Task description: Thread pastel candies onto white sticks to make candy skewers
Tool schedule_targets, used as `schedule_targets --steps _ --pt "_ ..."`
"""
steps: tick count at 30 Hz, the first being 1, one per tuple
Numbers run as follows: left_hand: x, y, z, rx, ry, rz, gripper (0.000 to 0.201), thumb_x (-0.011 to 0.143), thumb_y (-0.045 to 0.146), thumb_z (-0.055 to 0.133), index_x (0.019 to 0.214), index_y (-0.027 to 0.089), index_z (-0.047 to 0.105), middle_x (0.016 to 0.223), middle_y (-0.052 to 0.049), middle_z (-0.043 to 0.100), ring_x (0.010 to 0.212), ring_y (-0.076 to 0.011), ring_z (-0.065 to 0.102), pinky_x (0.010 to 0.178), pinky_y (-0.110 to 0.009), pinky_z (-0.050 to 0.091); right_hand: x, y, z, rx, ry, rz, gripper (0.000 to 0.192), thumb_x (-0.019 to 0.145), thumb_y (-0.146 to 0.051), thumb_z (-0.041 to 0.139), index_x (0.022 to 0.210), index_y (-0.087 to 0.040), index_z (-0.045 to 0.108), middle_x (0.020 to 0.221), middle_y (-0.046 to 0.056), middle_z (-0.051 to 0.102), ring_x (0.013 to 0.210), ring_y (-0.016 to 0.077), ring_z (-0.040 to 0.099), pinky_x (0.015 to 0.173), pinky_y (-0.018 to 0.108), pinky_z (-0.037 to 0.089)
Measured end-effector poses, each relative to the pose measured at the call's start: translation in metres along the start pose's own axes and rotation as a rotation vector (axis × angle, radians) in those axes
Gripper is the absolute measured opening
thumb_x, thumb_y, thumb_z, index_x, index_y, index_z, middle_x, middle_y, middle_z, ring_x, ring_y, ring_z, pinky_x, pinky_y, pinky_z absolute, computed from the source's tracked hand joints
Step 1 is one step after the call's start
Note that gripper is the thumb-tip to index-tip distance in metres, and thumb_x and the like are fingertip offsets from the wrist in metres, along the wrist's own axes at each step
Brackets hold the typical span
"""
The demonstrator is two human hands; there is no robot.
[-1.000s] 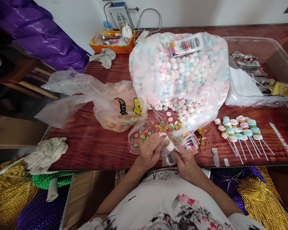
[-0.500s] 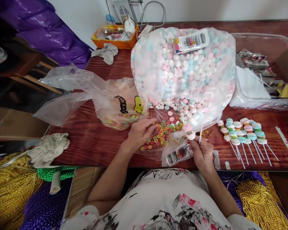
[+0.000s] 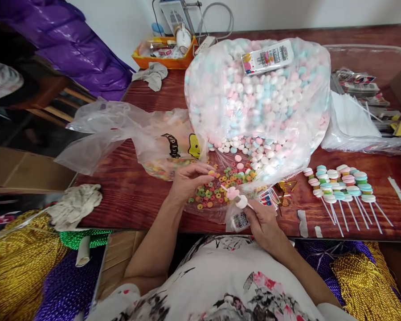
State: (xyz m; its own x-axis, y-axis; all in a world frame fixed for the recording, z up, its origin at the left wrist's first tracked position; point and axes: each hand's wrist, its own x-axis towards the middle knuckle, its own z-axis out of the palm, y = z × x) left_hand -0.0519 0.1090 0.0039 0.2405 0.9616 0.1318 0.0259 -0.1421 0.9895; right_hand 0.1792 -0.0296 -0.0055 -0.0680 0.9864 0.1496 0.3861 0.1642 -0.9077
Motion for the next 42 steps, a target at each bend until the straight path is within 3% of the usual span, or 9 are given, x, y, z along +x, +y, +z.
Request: schedule_targets --steps 5,9,13,17,21,30,33,38,42 --pt "-0.024 0.019 0.009 -0.210 0.023 0.022 0.021 0.059 0.023 0.094 0.067 0.018 0.075 0.077 -0.005 0.076 0.072 -0.0169 0.070 0.070 -0.031 0.058 0.010 -0.014 0.008 0.007 -0.073 -0.021 0.022 0.104 -0.026 0.045 0.104 -0.020 0.067 0.066 -0.003 0.049 0.057 0.0123 0.041 0.058 0.025 0.034" --pt "-0.034 0.020 0.011 -0.105 0.052 0.160 0.019 0.061 0.015 0.092 0.067 0.019 0.074 0.075 -0.003 0.076 0.070 -0.0154 0.071 0.071 -0.029 0.059 0.008 -0.014 0.007 -0.068 -0.126 -0.062 0.024 0.103 -0.024 0.044 0.091 -0.019 0.064 0.069 -0.001 0.055 0.060 0.0129 0.044 0.059 0.026 0.035" --pt "-0.041 0.019 0.011 -0.030 0.078 0.171 0.019 0.065 0.015 0.090 0.077 0.019 0.076 0.078 -0.003 0.077 0.071 -0.0161 0.072 0.067 -0.027 0.059 0.005 -0.012 0.003 -0.166 -0.169 -0.119 0.022 0.101 -0.018 0.044 0.089 -0.018 0.063 0.069 0.000 0.057 0.059 0.0132 0.046 0.059 0.026 0.033" --pt "-0.046 0.019 0.017 0.053 0.091 0.299 0.021 0.068 0.015 0.089 0.085 0.021 0.078 0.078 -0.001 0.078 0.071 -0.0148 0.072 0.068 -0.025 0.060 0.006 -0.018 0.003 -0.151 -0.125 -0.049 0.023 0.102 -0.020 0.043 0.089 -0.019 0.063 0.070 -0.001 0.057 0.060 0.0124 0.045 0.058 0.026 0.032" --pt "-0.054 0.014 0.028 0.127 0.177 0.410 0.024 0.076 0.013 0.082 0.095 0.027 0.079 0.094 -0.001 0.079 0.084 -0.0161 0.075 0.079 -0.030 0.062 0.007 -0.021 0.007 -0.084 -0.105 0.009 0.026 0.103 -0.025 0.044 0.082 -0.019 0.060 0.071 -0.001 0.056 0.064 0.0125 0.046 0.061 0.026 0.035" --pt "-0.059 0.002 0.047 0.106 0.108 0.380 0.018 0.082 0.018 0.078 0.097 0.028 0.080 0.098 -0.003 0.076 0.090 -0.0163 0.073 0.082 -0.031 0.061 0.001 -0.014 0.006 -0.018 -0.063 0.005 0.026 0.103 -0.030 0.045 0.086 -0.020 0.063 0.067 -0.002 0.053 0.061 0.0125 0.043 0.060 0.026 0.039" --pt "-0.059 -0.006 0.064 0.082 0.096 0.318 0.018 0.087 0.020 0.073 0.102 0.027 0.080 0.095 -0.003 0.077 0.087 -0.0154 0.073 0.080 -0.028 0.060 -0.001 -0.014 0.004 -0.011 0.022 -0.007 0.025 0.103 -0.029 0.047 0.085 -0.021 0.063 0.062 -0.003 0.049 0.056 0.0120 0.043 0.057 0.026 0.037" --pt "-0.068 -0.014 0.098 -0.027 -0.112 0.132 0.018 0.093 0.029 0.065 0.104 0.023 0.079 0.089 -0.003 0.077 0.079 -0.0149 0.070 0.074 -0.028 0.058 0.007 -0.016 -0.010 -0.116 0.173 -0.045 0.018 0.099 -0.025 0.052 0.086 -0.021 0.064 0.061 -0.004 0.051 0.053 0.0116 0.045 0.056 0.026 0.037" --pt "-0.060 -0.006 0.090 -0.074 0.029 0.000 0.029 0.095 0.037 0.063 0.115 0.021 0.075 0.094 -0.005 0.079 0.082 -0.0161 0.072 0.082 -0.031 0.061 0.009 -0.007 -0.022 -0.121 0.138 0.042 0.027 0.099 -0.027 0.052 0.075 -0.020 0.061 0.058 -0.004 0.048 0.052 0.0112 0.040 0.053 0.026 0.034"
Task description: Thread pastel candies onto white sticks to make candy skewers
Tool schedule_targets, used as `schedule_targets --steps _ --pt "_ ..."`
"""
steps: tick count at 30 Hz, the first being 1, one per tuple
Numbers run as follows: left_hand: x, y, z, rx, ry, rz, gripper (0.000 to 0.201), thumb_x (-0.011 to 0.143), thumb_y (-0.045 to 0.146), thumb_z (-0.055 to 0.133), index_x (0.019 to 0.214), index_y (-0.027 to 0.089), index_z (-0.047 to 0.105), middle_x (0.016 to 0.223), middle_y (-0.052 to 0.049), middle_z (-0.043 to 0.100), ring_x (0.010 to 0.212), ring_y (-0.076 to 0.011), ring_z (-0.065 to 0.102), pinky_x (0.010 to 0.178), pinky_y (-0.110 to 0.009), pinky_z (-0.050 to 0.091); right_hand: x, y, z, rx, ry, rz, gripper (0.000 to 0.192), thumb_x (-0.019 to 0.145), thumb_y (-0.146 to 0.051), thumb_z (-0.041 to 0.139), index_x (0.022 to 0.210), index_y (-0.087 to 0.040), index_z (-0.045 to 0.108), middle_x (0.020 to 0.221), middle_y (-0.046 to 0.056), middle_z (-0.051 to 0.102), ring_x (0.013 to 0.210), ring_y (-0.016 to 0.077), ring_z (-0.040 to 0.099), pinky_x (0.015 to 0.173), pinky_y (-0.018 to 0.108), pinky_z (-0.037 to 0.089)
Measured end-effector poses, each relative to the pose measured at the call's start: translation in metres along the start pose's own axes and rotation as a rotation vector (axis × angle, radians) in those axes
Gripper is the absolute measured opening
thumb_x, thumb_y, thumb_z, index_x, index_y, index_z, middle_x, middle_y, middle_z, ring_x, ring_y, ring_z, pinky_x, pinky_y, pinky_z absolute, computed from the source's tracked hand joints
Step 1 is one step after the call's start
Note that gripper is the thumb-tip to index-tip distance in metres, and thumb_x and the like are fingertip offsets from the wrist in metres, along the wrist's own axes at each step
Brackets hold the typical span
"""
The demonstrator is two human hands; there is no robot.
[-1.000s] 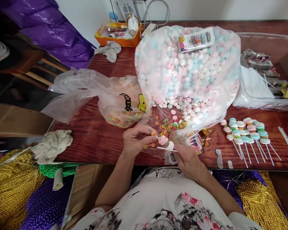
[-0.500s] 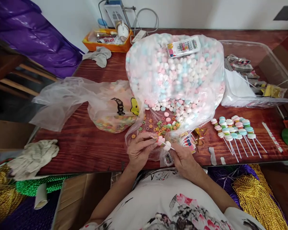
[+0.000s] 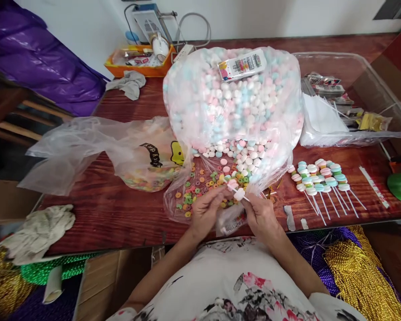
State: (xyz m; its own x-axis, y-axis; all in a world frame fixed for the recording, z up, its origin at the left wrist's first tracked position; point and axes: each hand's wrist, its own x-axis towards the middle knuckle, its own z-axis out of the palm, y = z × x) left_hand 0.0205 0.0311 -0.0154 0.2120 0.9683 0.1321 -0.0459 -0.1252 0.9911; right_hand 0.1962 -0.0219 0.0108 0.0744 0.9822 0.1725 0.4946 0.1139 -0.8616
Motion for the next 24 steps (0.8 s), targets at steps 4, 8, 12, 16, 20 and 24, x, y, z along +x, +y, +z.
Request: schedule_targets --steps 4,8,12,16,20,24 --pt "0.018 0.010 -0.016 -0.034 0.110 -0.026 0.033 0.093 0.039 0.066 0.121 0.024 0.072 0.099 -0.004 0.080 0.084 -0.0166 0.074 0.085 -0.034 0.062 -0.008 0.017 0.005 0.194 0.071 0.107 0.030 0.099 -0.032 0.053 0.074 -0.020 0.063 0.059 -0.003 0.049 0.054 0.0116 0.044 0.054 0.025 0.037" --pt "0.025 0.009 -0.005 -0.075 0.018 -0.011 0.027 0.091 0.039 0.069 0.115 0.028 0.075 0.115 -0.004 0.078 0.104 -0.0215 0.074 0.099 -0.041 0.060 -0.010 0.024 0.013 0.231 0.034 0.103 0.030 0.099 -0.034 0.054 0.077 -0.019 0.067 0.060 -0.003 0.051 0.054 0.0116 0.043 0.054 0.025 0.037" --pt "0.029 0.011 0.005 -0.100 -0.016 0.077 0.016 0.091 0.031 0.069 0.104 0.029 0.079 0.115 -0.003 0.078 0.108 -0.0221 0.073 0.106 -0.047 0.056 -0.009 0.025 0.013 0.199 -0.002 0.072 0.030 0.100 -0.034 0.052 0.081 -0.019 0.070 0.062 -0.002 0.053 0.055 0.0122 0.044 0.057 0.025 0.040" --pt "0.032 0.016 0.003 -0.065 -0.060 0.100 0.014 0.090 0.025 0.070 0.100 0.028 0.080 0.117 -0.005 0.077 0.114 -0.0222 0.070 0.109 -0.047 0.053 -0.012 0.027 0.011 0.218 -0.012 0.078 0.029 0.101 -0.033 0.051 0.082 -0.020 0.069 0.059 -0.004 0.048 0.053 0.0111 0.039 0.056 0.025 0.037" --pt "0.024 0.014 0.005 -0.055 -0.078 0.040 0.015 0.090 0.029 0.071 0.102 0.029 0.080 0.117 -0.005 0.077 0.111 -0.0229 0.072 0.107 -0.049 0.055 -0.015 0.026 0.016 0.250 -0.021 0.079 0.030 0.102 -0.034 0.049 0.083 -0.019 0.068 0.059 -0.004 0.043 0.053 0.0105 0.035 0.054 0.025 0.035" --pt "0.014 0.011 0.011 -0.061 -0.133 0.008 0.017 0.089 0.034 0.072 0.103 0.028 0.080 0.117 -0.006 0.077 0.110 -0.0254 0.073 0.104 -0.049 0.057 -0.016 0.023 0.022 0.280 -0.019 0.068 0.034 0.101 -0.037 0.050 0.077 -0.019 0.065 0.059 -0.004 0.041 0.053 0.0105 0.035 0.052 0.025 0.034"
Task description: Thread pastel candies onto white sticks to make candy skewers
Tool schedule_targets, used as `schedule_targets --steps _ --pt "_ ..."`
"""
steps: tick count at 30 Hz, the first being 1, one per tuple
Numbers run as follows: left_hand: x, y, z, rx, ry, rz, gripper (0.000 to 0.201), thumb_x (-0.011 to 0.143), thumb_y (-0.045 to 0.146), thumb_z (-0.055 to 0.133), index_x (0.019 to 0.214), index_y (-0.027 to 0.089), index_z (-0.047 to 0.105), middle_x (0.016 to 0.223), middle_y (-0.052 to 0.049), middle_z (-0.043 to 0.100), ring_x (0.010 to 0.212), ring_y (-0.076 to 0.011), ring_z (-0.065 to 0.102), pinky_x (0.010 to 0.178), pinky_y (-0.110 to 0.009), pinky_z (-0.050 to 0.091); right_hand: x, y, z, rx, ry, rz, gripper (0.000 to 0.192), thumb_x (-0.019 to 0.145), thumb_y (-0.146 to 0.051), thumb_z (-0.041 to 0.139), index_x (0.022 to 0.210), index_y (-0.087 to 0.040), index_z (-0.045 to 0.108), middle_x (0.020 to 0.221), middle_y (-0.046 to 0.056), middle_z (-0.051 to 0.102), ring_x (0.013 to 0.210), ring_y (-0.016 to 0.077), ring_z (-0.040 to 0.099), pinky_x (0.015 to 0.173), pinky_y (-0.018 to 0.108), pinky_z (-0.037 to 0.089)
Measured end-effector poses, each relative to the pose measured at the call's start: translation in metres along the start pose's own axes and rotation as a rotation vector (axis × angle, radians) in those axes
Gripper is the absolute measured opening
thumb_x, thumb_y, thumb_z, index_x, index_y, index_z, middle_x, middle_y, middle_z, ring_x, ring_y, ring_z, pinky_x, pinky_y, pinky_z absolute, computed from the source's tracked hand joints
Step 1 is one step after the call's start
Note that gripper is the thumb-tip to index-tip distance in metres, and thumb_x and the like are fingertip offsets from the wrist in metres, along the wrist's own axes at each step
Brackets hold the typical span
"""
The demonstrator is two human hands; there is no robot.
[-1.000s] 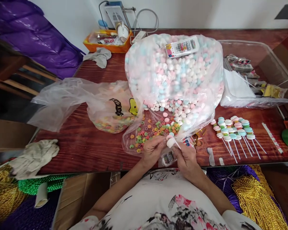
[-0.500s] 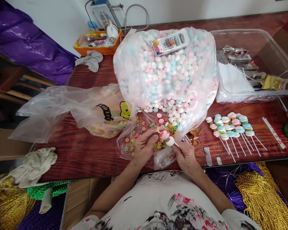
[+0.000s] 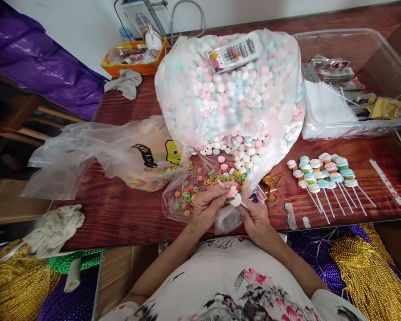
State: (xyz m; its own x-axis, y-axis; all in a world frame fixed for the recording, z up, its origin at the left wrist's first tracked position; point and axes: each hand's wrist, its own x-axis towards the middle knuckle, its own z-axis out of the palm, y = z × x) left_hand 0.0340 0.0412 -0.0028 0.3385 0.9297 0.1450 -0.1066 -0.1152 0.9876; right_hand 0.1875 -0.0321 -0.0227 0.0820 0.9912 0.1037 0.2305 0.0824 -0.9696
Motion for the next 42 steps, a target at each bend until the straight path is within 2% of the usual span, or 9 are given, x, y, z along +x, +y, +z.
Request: schedule_targets --steps 4,8,13,16,23,28,33,38,42 --pt "0.008 0.007 -0.015 0.062 -0.017 0.013 0.021 0.092 0.033 0.068 0.109 0.029 0.079 0.118 -0.005 0.076 0.109 -0.0237 0.073 0.100 -0.044 0.058 -0.001 0.006 -0.001 0.085 0.084 0.056 0.034 0.099 -0.040 0.053 0.076 -0.019 0.066 0.056 -0.005 0.041 0.051 0.0102 0.037 0.051 0.024 0.035" --pt "0.044 0.013 -0.047 0.334 0.065 0.104 0.021 0.093 0.031 0.064 0.108 0.026 0.078 0.108 -0.005 0.077 0.095 -0.0201 0.072 0.087 -0.036 0.059 0.001 0.013 -0.011 0.190 0.260 0.158 0.030 0.095 -0.043 0.060 0.077 -0.019 0.066 0.053 -0.006 0.042 0.047 0.0093 0.035 0.047 0.023 0.031" --pt "0.089 -0.008 -0.053 0.931 -0.288 0.137 0.021 0.094 0.024 0.058 0.092 0.016 0.078 0.086 -0.009 0.070 0.082 -0.0214 0.065 0.079 -0.037 0.053 0.003 0.014 -0.013 0.220 0.286 0.130 0.031 0.095 -0.039 0.061 0.072 -0.018 0.062 0.052 -0.006 0.042 0.048 0.0089 0.036 0.047 0.023 0.030" --pt "0.095 -0.023 -0.046 1.159 -0.386 0.147 0.023 0.094 0.020 0.054 0.090 0.015 0.076 0.087 -0.011 0.065 0.085 -0.0238 0.061 0.080 -0.039 0.051 -0.001 0.014 -0.012 0.173 0.254 0.081 0.027 0.095 -0.034 0.061 0.073 -0.019 0.063 0.054 -0.005 0.043 0.050 0.0091 0.036 0.049 0.024 0.031" --pt "0.089 -0.039 -0.058 1.081 -0.343 0.251 0.022 0.093 0.016 0.053 0.097 0.013 0.074 0.098 -0.014 0.068 0.094 -0.0250 0.060 0.084 -0.038 0.050 -0.006 0.019 -0.012 0.128 0.236 0.054 0.021 0.096 -0.034 0.060 0.084 -0.021 0.070 0.055 -0.005 0.043 0.049 0.0099 0.037 0.049 0.025 0.033" --pt "0.090 -0.044 -0.064 0.992 -0.351 0.367 0.020 0.089 0.011 0.052 0.091 0.015 0.072 0.090 -0.011 0.072 0.087 -0.0226 0.062 0.082 -0.036 0.050 -0.010 0.028 -0.009 0.095 0.177 -0.014 0.026 0.097 -0.030 0.058 0.075 -0.020 0.067 0.058 -0.005 0.042 0.051 0.0095 0.038 0.050 0.024 0.035" --pt "0.112 -0.028 -0.063 0.953 -0.166 0.287 0.021 0.091 0.020 0.053 0.099 0.016 0.072 0.090 -0.008 0.073 0.087 -0.0204 0.064 0.081 -0.033 0.050 -0.011 0.032 -0.010 0.045 0.178 -0.052 0.023 0.097 -0.026 0.058 0.078 -0.019 0.068 0.059 -0.005 0.045 0.052 0.0095 0.042 0.052 0.024 0.038" --pt "0.135 -0.022 -0.058 1.166 -0.387 0.095 0.024 0.086 0.018 0.054 0.070 0.016 0.072 0.078 -0.008 0.066 0.073 -0.0199 0.058 0.074 -0.034 0.048 -0.008 0.024 -0.011 0.029 0.169 -0.111 0.017 0.097 -0.021 0.058 0.087 -0.021 0.071 0.060 -0.005 0.045 0.052 0.0091 0.042 0.053 0.023 0.037" --pt "0.125 -0.034 -0.059 1.158 -0.367 0.155 0.020 0.085 0.016 0.056 0.076 0.017 0.074 0.083 -0.009 0.070 0.085 -0.0229 0.060 0.082 -0.038 0.049 -0.003 0.014 -0.013 -0.033 0.146 -0.126 0.016 0.098 -0.022 0.057 0.094 -0.020 0.072 0.060 -0.005 0.046 0.052 0.0090 0.042 0.052 0.023 0.036"
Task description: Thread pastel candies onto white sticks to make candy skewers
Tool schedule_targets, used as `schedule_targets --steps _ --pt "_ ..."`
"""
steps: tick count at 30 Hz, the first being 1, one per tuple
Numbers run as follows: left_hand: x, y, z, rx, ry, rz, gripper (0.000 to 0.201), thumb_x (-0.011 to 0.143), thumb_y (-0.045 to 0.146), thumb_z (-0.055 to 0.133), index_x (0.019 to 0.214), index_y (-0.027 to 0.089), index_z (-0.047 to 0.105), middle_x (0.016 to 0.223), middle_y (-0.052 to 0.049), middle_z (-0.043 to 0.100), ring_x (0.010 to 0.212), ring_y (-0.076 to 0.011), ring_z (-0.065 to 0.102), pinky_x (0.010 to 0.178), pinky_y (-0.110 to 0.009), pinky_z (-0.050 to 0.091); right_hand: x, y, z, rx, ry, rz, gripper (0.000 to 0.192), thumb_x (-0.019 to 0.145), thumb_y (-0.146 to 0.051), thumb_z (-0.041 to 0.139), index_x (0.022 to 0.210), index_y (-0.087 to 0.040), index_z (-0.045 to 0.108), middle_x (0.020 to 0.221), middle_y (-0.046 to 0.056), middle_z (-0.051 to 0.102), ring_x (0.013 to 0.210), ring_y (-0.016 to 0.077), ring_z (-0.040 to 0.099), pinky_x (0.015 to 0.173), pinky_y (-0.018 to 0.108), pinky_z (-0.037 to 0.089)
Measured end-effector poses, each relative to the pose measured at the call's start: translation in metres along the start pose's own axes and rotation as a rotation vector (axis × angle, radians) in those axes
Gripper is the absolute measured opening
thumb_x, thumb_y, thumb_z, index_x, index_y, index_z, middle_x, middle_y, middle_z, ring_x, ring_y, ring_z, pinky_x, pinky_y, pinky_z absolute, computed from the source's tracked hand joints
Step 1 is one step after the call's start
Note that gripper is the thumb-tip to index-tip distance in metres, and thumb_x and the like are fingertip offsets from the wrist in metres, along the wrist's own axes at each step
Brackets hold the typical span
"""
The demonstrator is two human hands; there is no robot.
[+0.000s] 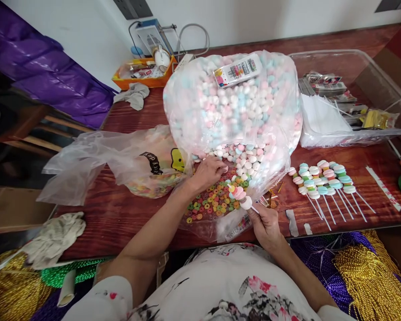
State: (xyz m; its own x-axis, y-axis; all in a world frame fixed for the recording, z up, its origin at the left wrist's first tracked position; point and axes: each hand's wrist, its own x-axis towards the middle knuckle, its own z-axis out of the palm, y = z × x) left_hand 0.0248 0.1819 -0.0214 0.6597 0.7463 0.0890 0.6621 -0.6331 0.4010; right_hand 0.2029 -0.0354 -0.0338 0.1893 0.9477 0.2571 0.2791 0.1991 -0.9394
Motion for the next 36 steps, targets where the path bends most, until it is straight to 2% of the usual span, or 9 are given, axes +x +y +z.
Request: schedule_targets --steps 4,6,9,12,15,18,24,33,36 --pt "-0.020 0.004 0.009 -0.221 0.170 0.043 0.016 0.085 0.014 0.059 0.083 0.016 0.074 0.087 -0.008 0.074 0.089 -0.0220 0.064 0.086 -0.039 0.051 0.008 -0.006 0.001 -0.059 -0.027 0.041 0.023 0.100 -0.027 0.054 0.088 -0.018 0.072 0.058 -0.005 0.045 0.051 0.0094 0.039 0.051 0.023 0.035" --pt "-0.030 0.011 0.004 -0.456 0.279 -0.041 0.012 0.084 0.020 0.067 0.092 0.017 0.075 0.090 -0.006 0.074 0.084 -0.0193 0.065 0.081 -0.035 0.053 0.011 -0.008 0.003 -0.095 -0.064 0.044 0.025 0.101 -0.027 0.053 0.085 -0.018 0.070 0.059 -0.004 0.048 0.052 0.0096 0.041 0.053 0.023 0.036" --pt "-0.049 0.025 -0.010 -0.849 0.390 -0.174 0.032 0.075 0.029 0.082 0.105 0.020 0.076 0.098 -0.004 0.072 0.084 -0.0165 0.066 0.075 -0.030 0.055 0.012 -0.012 0.005 -0.131 -0.105 0.035 0.029 0.102 -0.027 0.050 0.079 -0.018 0.067 0.059 -0.004 0.049 0.053 0.0098 0.042 0.054 0.023 0.037" --pt "-0.069 0.039 -0.021 -1.084 0.427 -0.174 0.030 0.068 0.027 0.089 0.096 0.022 0.079 0.093 -0.003 0.069 0.087 -0.0156 0.065 0.077 -0.028 0.055 0.010 -0.016 0.006 -0.149 -0.135 0.013 0.028 0.101 -0.026 0.049 0.081 -0.017 0.066 0.059 -0.004 0.049 0.053 0.0100 0.042 0.054 0.024 0.036" --pt "-0.083 0.048 -0.022 -1.193 0.504 -0.173 0.031 0.063 0.022 0.092 0.092 0.025 0.081 0.095 -0.002 0.067 0.088 -0.0141 0.064 0.077 -0.026 0.055 0.005 -0.018 0.006 -0.154 -0.185 -0.015 0.024 0.101 -0.024 0.049 0.090 -0.017 0.069 0.063 -0.003 0.054 0.054 0.0103 0.043 0.056 0.024 0.037" --pt "-0.089 0.051 -0.018 -1.201 0.583 -0.152 0.034 0.061 0.018 0.093 0.092 0.026 0.081 0.101 -0.004 0.069 0.096 -0.0164 0.065 0.083 -0.028 0.056 0.001 -0.019 0.007 -0.162 -0.219 -0.036 0.023 0.102 -0.022 0.048 0.100 -0.018 0.070 0.065 -0.003 0.057 0.054 0.0106 0.044 0.057 0.024 0.037" --pt "-0.096 0.054 -0.015 -1.076 0.634 -0.118 0.033 0.064 0.018 0.091 0.095 0.027 0.081 0.102 -0.004 0.072 0.099 -0.0179 0.067 0.088 -0.032 0.057 -0.002 -0.025 0.007 -0.197 -0.218 -0.048 0.024 0.102 -0.020 0.048 0.108 -0.020 0.071 0.067 -0.003 0.060 0.055 0.0109 0.046 0.059 0.024 0.039" --pt "-0.107 0.057 -0.001 -0.940 0.721 -0.168 0.035 0.074 0.023 0.084 0.108 0.026 0.077 0.106 -0.003 0.077 0.093 -0.0185 0.073 0.082 -0.031 0.062 -0.004 -0.032 0.010 -0.206 -0.257 0.017 0.023 0.103 -0.025 0.047 0.099 -0.019 0.069 0.065 -0.003 0.056 0.055 0.0107 0.042 0.058 0.025 0.038" --pt "-0.109 0.060 -0.003 -0.759 0.748 -0.163 0.029 0.080 0.024 0.080 0.109 0.024 0.076 0.104 -0.003 0.078 0.093 -0.0187 0.073 0.084 -0.033 0.062 -0.005 -0.034 0.012 -0.218 -0.288 0.054 0.024 0.103 -0.026 0.045 0.098 -0.019 0.067 0.065 -0.003 0.056 0.056 0.0116 0.043 0.058 0.026 0.037"
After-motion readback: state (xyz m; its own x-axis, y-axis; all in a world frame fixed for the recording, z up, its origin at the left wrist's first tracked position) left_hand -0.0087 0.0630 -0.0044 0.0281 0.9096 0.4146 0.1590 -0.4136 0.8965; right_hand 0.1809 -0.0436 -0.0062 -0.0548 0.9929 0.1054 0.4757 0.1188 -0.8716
